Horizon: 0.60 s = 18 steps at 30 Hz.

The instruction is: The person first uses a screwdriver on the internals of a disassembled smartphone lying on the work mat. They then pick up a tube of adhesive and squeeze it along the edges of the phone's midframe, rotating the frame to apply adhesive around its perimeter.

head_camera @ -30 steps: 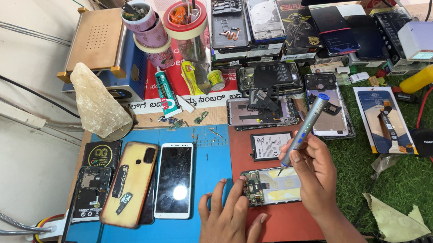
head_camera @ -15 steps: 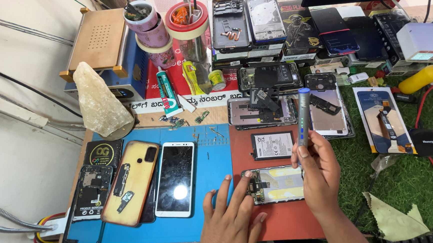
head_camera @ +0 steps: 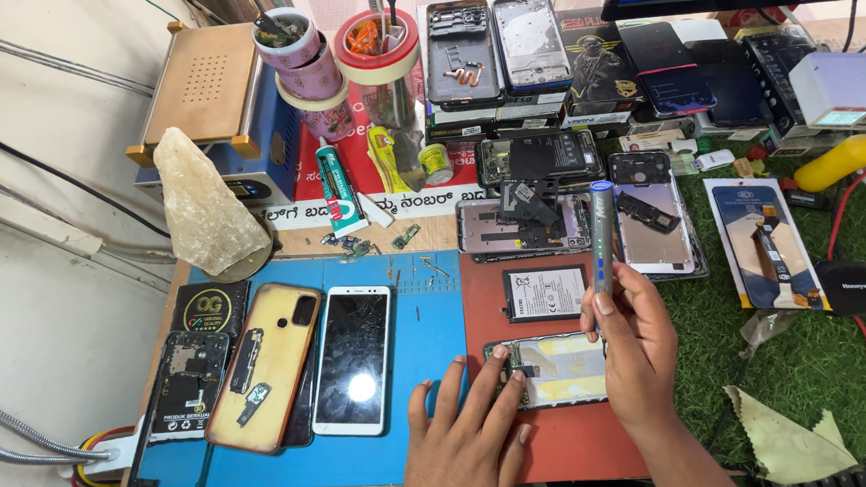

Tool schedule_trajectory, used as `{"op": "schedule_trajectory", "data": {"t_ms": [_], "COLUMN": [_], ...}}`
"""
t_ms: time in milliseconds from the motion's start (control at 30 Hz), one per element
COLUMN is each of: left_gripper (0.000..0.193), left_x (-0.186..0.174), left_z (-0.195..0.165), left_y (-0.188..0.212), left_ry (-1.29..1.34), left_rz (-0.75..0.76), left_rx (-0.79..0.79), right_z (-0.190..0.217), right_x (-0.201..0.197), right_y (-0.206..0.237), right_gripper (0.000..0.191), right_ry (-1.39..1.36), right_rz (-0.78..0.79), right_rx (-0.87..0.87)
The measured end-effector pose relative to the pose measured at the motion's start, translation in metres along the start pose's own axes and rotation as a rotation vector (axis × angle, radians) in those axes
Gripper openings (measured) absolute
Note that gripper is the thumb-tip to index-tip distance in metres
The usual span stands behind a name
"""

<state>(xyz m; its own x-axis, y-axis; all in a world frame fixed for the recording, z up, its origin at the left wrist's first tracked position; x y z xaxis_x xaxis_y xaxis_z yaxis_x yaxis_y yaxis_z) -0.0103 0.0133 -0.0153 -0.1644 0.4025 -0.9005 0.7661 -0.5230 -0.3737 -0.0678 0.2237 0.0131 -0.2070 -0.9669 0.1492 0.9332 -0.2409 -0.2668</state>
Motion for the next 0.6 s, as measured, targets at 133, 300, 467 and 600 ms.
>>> {"op": "schedule_trajectory", "data": {"t_ms": [133,300,467,600], "left_gripper": [0.051,0.052,0.048,0.047], "left_x": [-0.0015,-0.0012,-0.0018,-0.0036], "left_z": [0.0000,0.0006,0.0012,0.0002], "left_y": [-0.0007,-0.0006,-0.0012,-0.0018], "left_ry": [0.009,0.022,0.031,0.037], "left_rz": [0.002,0.005,0.014,-0.002], "left_rx": [-0.006,-0.007,-0.007,-0.008], "right_z": [0.0007,0.0004,0.0004,-0.0002], "right_x": [-0.0001,0.0012,0.0006,-0.0003], "right_y": [-0.0005,-0.0010,-0.0014,-0.0011], "right_gripper": [0.035,0.036,0.035,0.036], "right_ry": [-0.007,-0.006,0.015,0.018], "right_rz": [-0.018,-0.015,-0.014,-0.015], "right_rx": [0.037,0.025,0.032,0.035]}}
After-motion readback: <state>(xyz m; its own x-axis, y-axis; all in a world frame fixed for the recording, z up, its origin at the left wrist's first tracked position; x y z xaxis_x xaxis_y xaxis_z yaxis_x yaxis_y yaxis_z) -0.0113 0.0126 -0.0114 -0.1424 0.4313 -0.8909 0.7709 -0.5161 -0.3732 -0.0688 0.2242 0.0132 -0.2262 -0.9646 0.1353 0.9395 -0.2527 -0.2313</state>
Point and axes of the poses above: each hand's wrist, its own y-axis away from the middle knuckle, its own x-axis out of the palm, z = x × y, the point moved 2 cm from there along -y, towards the middle knuckle, and after that the axes turned 3 degrees about x, right-handed, at the moved point
